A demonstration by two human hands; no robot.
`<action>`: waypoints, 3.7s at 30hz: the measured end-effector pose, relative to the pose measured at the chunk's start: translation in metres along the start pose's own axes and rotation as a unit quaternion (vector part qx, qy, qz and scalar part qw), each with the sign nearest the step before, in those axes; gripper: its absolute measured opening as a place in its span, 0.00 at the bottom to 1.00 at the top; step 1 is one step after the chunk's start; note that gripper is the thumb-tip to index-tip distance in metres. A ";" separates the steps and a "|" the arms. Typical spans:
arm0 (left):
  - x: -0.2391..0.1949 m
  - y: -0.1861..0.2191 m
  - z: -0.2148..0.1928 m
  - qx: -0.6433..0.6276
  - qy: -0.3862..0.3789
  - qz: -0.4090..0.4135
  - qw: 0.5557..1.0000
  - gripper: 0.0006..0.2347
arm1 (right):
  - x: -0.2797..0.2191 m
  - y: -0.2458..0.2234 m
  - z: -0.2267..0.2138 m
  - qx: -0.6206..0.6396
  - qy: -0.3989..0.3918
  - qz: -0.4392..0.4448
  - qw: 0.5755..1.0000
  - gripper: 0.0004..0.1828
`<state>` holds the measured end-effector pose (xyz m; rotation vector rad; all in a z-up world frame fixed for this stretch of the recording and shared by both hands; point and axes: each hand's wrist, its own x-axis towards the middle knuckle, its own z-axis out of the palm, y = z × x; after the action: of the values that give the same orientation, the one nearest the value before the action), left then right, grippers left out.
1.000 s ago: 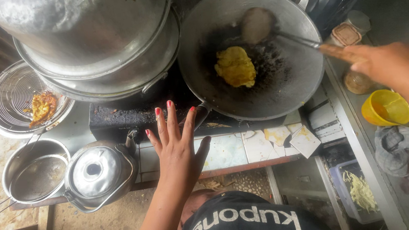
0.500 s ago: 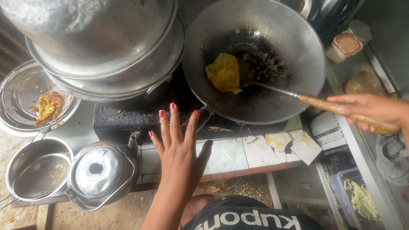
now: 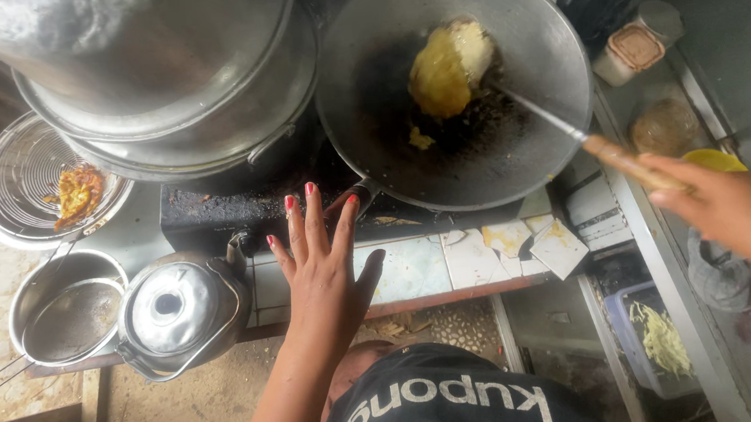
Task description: The person chops garlic on a cutting board, then fries an omelet in a wok. They add oil and a red sauce to the omelet, stir it, and transfer the cooked omelet to a strainer.
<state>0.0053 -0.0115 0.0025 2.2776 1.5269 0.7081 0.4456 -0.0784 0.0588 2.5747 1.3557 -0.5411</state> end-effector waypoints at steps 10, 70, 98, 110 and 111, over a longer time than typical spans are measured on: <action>-0.001 0.002 0.000 -0.003 0.003 -0.006 1.000 0.31 | -0.057 -0.023 0.002 -0.284 0.091 -0.091 0.950 0.35; -0.003 -0.001 0.014 0.010 -0.001 0.005 1.000 0.32 | 0.052 -0.007 -0.026 -0.128 0.058 -0.129 0.982 0.31; -0.003 -0.002 0.020 0.023 0.002 0.004 1.000 0.30 | 0.061 -0.023 -0.015 0.124 -0.125 0.060 0.983 0.29; -0.005 -0.005 0.019 0.018 0.012 0.014 1.000 0.29 | 0.032 -0.002 0.012 0.372 -0.171 0.011 0.912 0.28; -0.005 -0.004 0.018 0.018 0.011 0.011 1.000 0.29 | 0.029 0.001 0.006 0.383 -0.158 0.003 0.910 0.29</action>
<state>0.0106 -0.0141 -0.0161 2.3237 1.5383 0.7212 0.4594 -0.0591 0.0416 2.8276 1.1663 -1.6953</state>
